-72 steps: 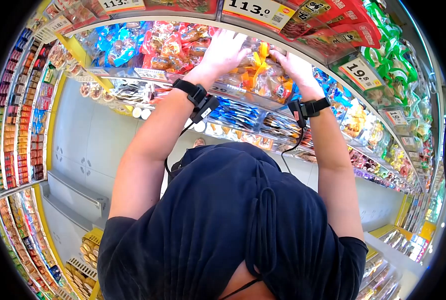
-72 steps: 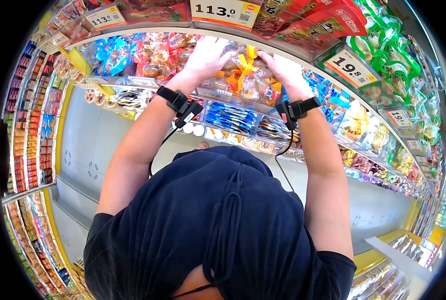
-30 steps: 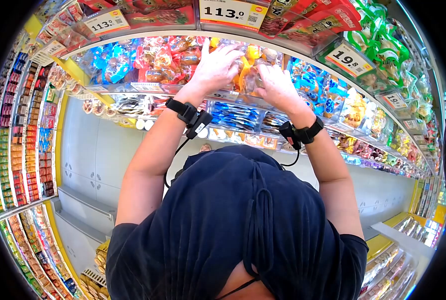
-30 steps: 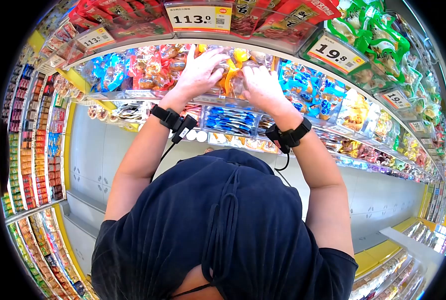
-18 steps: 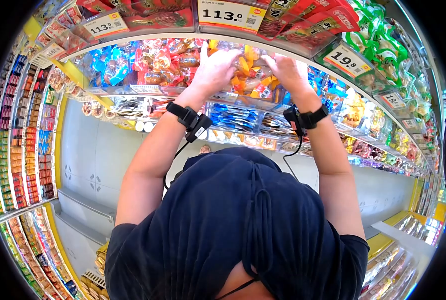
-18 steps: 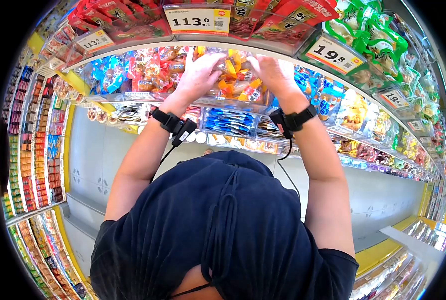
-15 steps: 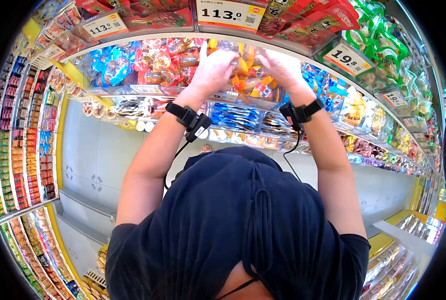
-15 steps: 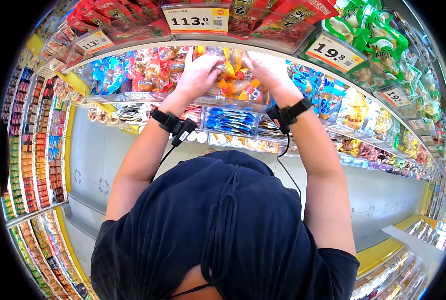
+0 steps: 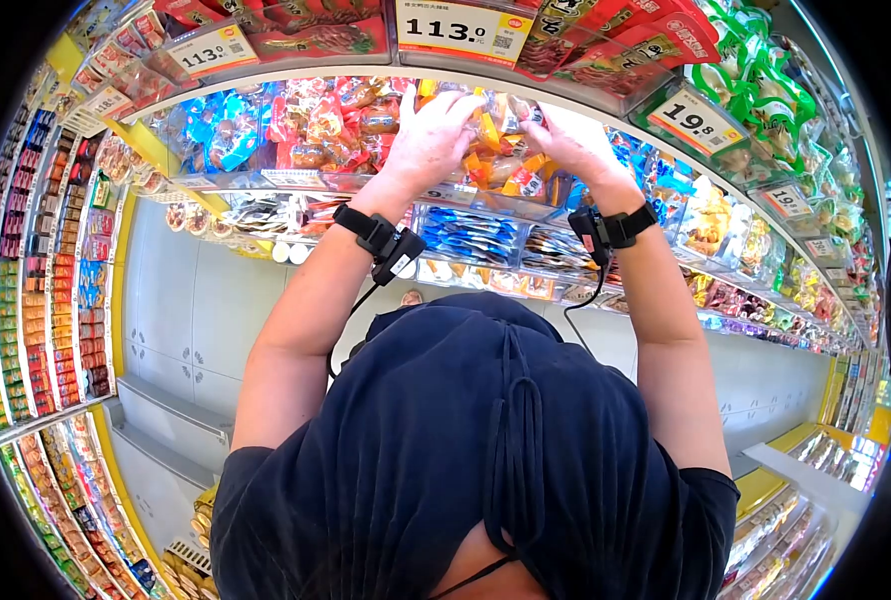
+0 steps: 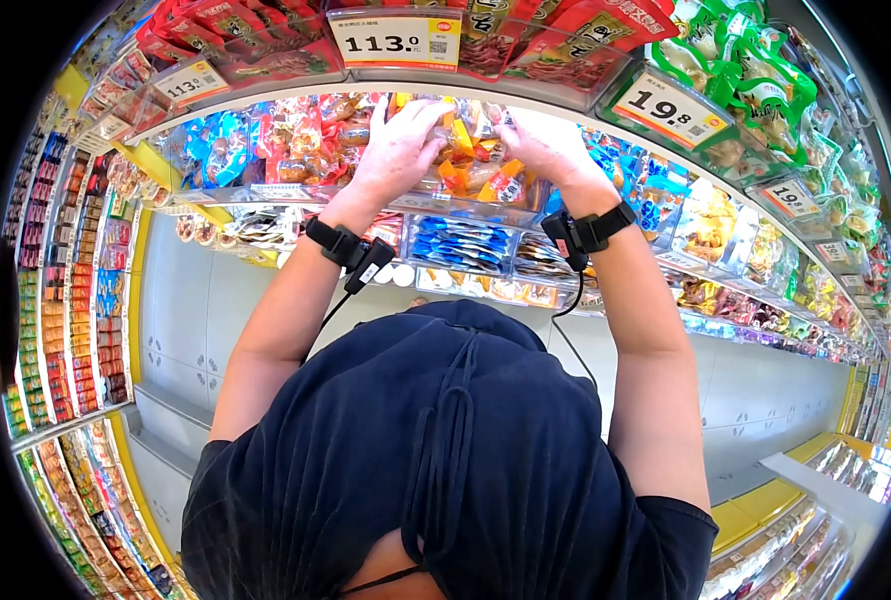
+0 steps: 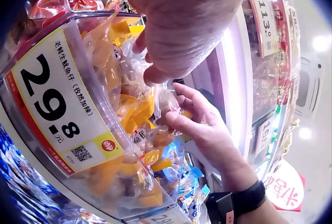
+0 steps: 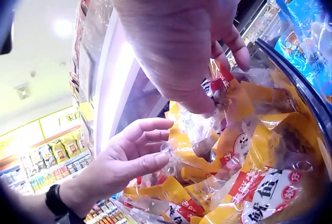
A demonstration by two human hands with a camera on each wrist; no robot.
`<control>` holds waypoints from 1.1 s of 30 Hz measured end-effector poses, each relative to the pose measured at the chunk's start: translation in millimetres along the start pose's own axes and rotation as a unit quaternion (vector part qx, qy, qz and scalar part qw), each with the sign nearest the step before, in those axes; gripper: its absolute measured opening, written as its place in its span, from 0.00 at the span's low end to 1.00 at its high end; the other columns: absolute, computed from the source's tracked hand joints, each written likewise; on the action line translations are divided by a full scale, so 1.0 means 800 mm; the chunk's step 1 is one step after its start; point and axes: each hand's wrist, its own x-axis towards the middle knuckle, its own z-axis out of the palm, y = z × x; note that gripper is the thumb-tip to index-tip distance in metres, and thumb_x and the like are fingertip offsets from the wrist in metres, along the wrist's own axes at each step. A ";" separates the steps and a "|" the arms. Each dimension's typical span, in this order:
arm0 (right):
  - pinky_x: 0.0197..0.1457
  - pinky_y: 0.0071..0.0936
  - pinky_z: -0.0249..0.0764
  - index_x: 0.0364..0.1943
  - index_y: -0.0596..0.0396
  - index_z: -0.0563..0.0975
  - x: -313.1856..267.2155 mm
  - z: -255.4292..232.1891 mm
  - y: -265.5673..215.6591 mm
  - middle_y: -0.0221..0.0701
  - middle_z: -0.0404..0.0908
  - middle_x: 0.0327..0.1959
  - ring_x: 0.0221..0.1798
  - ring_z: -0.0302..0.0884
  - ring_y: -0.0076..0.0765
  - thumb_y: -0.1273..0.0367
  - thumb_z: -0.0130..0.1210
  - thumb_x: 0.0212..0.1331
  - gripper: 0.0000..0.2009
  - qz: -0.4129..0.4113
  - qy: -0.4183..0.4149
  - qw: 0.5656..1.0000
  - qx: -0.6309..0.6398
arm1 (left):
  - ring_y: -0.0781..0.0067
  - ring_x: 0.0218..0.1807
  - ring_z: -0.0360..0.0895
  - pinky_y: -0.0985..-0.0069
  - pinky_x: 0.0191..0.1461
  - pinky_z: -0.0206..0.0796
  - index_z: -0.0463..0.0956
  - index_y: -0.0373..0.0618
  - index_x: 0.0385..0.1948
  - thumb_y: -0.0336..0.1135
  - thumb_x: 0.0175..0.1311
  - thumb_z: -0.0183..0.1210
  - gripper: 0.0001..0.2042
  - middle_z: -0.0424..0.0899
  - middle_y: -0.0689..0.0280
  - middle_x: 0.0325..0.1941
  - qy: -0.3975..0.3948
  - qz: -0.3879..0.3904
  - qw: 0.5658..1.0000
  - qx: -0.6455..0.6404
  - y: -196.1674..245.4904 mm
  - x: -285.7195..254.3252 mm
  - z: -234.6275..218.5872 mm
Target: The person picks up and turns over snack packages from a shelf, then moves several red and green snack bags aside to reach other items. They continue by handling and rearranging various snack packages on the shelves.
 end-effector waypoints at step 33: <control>0.46 0.35 0.77 0.41 0.53 0.76 -0.075 0.035 -0.029 0.33 0.75 0.40 0.44 0.76 0.42 0.77 0.53 0.51 0.12 -0.166 0.005 0.983 -0.073 | 0.65 0.59 0.74 0.36 0.73 0.38 0.72 0.55 0.57 0.40 0.62 0.59 0.20 0.79 0.64 0.52 -0.021 0.012 0.999 0.023 0.002 -0.003 0.003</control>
